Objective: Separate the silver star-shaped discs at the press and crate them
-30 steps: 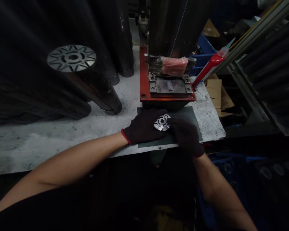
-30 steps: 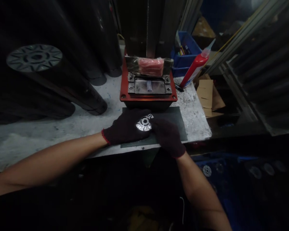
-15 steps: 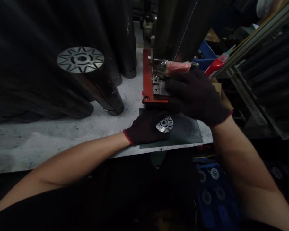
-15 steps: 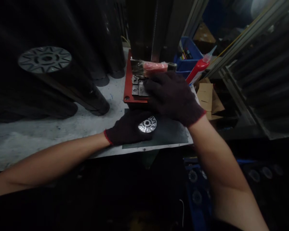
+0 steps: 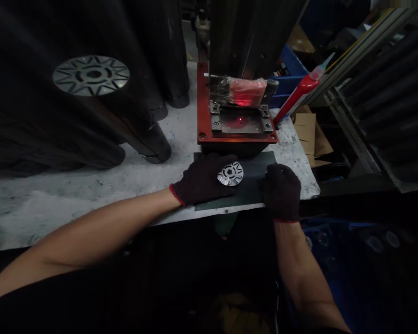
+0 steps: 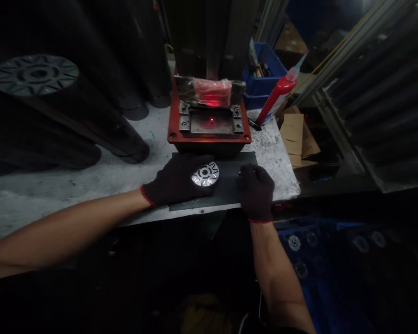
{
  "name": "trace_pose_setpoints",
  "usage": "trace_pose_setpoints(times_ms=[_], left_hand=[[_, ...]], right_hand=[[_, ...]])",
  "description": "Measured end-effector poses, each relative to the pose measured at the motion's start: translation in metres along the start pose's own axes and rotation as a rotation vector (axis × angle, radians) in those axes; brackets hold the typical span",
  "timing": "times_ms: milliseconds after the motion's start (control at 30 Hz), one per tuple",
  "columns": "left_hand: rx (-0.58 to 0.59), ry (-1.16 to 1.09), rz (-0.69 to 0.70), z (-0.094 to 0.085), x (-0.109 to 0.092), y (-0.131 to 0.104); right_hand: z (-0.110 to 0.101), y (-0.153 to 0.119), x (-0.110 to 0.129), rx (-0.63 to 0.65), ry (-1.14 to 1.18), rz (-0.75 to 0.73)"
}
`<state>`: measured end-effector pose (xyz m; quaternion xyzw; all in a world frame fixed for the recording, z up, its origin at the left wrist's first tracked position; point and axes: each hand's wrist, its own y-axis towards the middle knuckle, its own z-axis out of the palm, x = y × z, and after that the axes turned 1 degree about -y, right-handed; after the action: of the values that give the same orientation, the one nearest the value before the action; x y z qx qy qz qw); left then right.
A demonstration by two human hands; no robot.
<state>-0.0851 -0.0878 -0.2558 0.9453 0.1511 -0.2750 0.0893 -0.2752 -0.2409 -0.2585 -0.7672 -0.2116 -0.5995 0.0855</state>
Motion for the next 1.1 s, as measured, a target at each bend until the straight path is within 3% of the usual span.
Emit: trace_pose_setpoints(times_ms=[200,333,467,533,633,733,933,1100], left_hand=[[-0.001,0.009,0.002,0.001,0.001,0.001],[0.012,-0.017,0.021,-0.001,-0.002,0.001],[0.010,-0.037,0.012,0.000,-0.001,0.002],[0.007,-0.042,0.012,0.001,0.000,0.002],[0.005,-0.044,0.016,0.001,0.002,0.001],[0.010,-0.025,0.026,0.002,0.003,0.002],[0.026,0.043,0.008,0.001,-0.001,0.006],[0.028,0.008,0.026,-0.003,-0.005,0.003]], right_hand=[[-0.017,0.001,0.003,0.020,-0.181,-0.062],[-0.002,0.007,0.016,0.215,-0.183,-0.212],[0.013,0.015,0.020,0.345,-0.166,-0.229],[0.015,0.018,0.018,0.332,-0.162,-0.199],[0.011,0.016,0.013,0.193,-0.184,-0.159],[0.009,0.009,0.009,0.103,-0.240,-0.215],[0.011,0.004,0.008,0.107,-0.269,-0.328],[0.010,0.008,0.010,0.211,-0.161,-0.224]])
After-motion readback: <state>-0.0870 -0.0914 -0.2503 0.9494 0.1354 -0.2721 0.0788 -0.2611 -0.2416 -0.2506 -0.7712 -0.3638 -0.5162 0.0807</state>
